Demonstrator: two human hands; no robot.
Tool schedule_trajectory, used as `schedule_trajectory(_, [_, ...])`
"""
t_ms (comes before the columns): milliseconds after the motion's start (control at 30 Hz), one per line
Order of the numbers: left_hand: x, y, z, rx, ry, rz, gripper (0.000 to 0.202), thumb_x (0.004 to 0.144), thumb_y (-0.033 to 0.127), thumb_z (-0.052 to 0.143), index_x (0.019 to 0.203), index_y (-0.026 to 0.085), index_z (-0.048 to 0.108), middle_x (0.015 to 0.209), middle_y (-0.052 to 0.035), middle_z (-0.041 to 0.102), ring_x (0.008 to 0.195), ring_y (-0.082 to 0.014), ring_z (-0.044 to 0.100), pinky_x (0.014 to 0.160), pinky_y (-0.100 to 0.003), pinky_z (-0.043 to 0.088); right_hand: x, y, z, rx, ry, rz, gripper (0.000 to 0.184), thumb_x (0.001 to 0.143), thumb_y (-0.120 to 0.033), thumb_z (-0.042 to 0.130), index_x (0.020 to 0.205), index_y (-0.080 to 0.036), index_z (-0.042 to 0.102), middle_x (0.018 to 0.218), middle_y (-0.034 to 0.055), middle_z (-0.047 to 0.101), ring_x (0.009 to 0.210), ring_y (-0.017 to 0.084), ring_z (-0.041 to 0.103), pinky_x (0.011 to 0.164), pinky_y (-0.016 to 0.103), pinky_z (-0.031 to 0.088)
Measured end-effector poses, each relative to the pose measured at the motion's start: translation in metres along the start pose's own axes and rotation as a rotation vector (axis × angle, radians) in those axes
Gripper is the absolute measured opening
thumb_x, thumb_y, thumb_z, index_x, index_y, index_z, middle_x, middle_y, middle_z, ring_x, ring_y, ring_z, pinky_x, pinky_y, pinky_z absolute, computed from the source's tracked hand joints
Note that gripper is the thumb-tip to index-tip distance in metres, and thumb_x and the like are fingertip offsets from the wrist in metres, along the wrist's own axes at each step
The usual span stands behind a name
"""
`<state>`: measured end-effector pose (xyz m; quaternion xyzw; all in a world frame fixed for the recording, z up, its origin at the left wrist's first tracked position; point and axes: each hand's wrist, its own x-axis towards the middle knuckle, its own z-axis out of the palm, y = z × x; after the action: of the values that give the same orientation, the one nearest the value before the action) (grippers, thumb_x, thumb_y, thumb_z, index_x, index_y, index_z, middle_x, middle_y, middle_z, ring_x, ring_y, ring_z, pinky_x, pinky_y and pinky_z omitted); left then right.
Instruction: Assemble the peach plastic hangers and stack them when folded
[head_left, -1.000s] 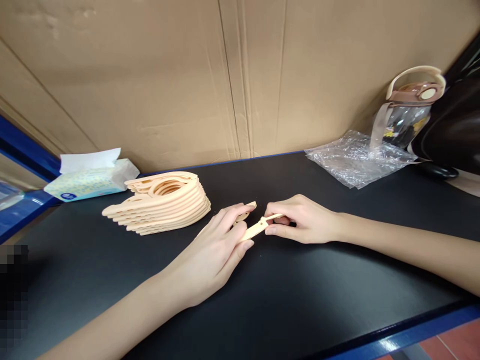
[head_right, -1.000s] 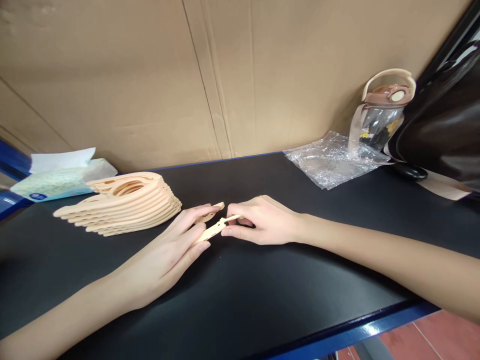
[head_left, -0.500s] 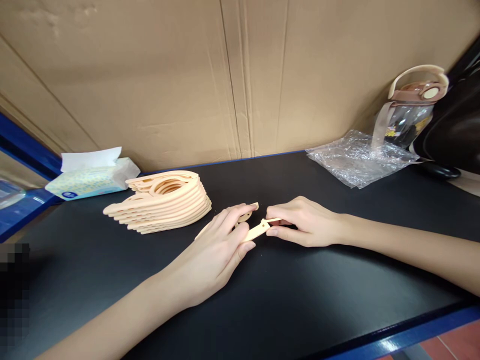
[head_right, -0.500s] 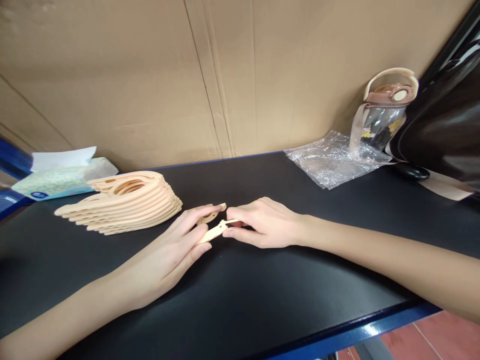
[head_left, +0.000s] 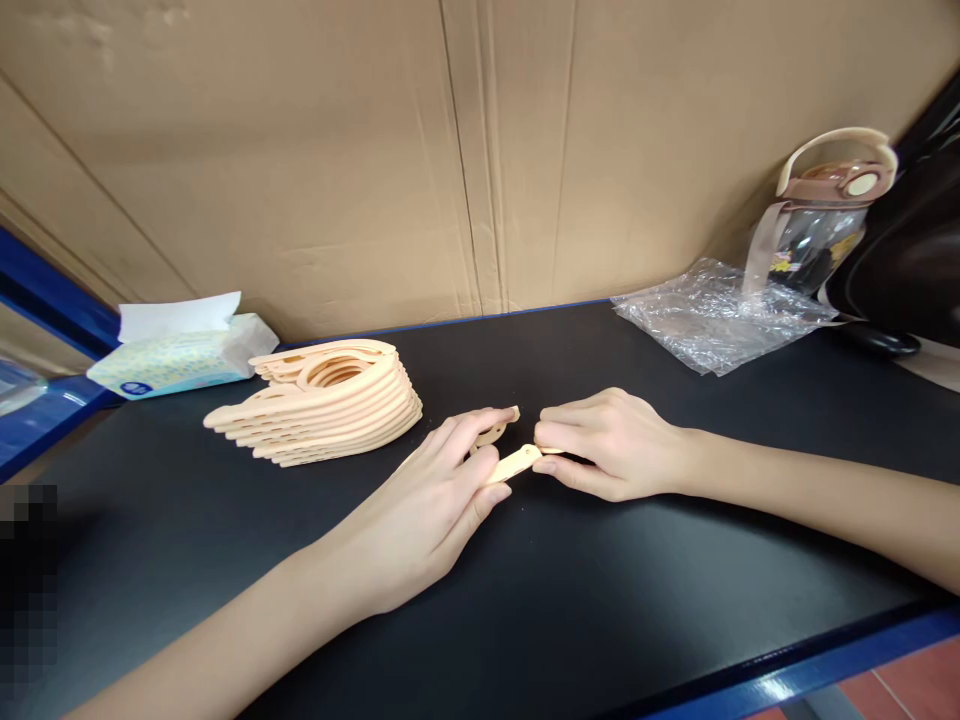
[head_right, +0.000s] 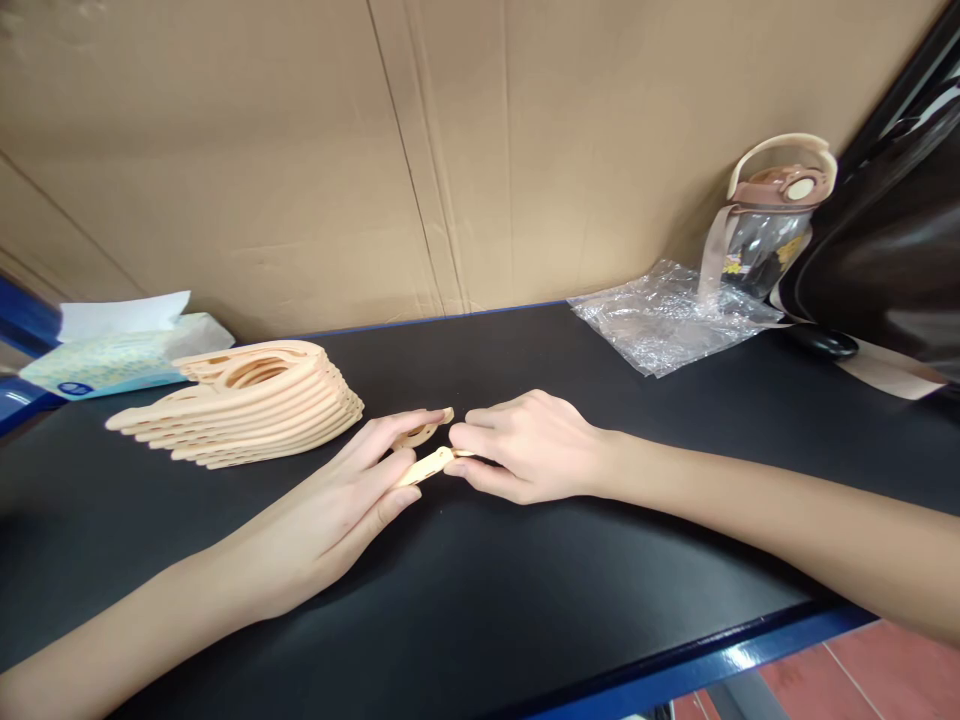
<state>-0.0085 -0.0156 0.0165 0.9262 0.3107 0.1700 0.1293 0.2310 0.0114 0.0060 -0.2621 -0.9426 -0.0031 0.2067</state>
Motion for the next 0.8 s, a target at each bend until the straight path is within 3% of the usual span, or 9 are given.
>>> schedule_trajectory(400, [0.0017, -0.0003, -0.0032, 0.003, -0.06, -0.021, 0.031, 0.102, 0.028, 0.034, 0.129, 0.021, 0.049, 0.145, -0.0091, 0.038, 0.135, -0.0235, 0.037, 0.111, -0.041, 0.039, 0.0012, -0.0022, 0.0017, -0.104, 0.064, -0.019, 0.032, 0.098, -0.033, 0.04, 0.073, -0.018, 0.053, 0.062, -0.0029, 0.047, 0.051, 0.009, 0.04, 0.046, 0.025, 0.022])
schedule_trajectory(567, [0.0018, -0.0008, -0.0042, 0.003, -0.076, -0.004, 0.033, 0.102, 0.027, 0.035, 0.131, 0.023, 0.049, 0.143, -0.0087, 0.042, 0.133, -0.0239, 0.04, 0.11, -0.042, 0.04, 0.0017, -0.0027, 0.0036, -0.152, 0.156, -0.048, 0.032, 0.092, -0.033, 0.048, 0.064, -0.018, 0.053, 0.06, -0.0028, 0.044, 0.05, 0.009, 0.036, 0.048, 0.024, 0.024])
schedule_trajectory(800, [0.0032, -0.0004, -0.0045, -0.012, -0.095, -0.042, 0.028, 0.102, 0.03, 0.035, 0.117, 0.022, 0.057, 0.142, -0.0063, 0.044, 0.132, -0.0228, 0.041, 0.11, -0.041, 0.039, 0.0047, -0.002, 0.0032, -0.173, 0.204, -0.084, 0.028, 0.086, -0.032, 0.052, 0.063, -0.017, 0.056, 0.062, -0.0009, 0.045, 0.057, 0.012, 0.036, 0.055, 0.027, 0.027])
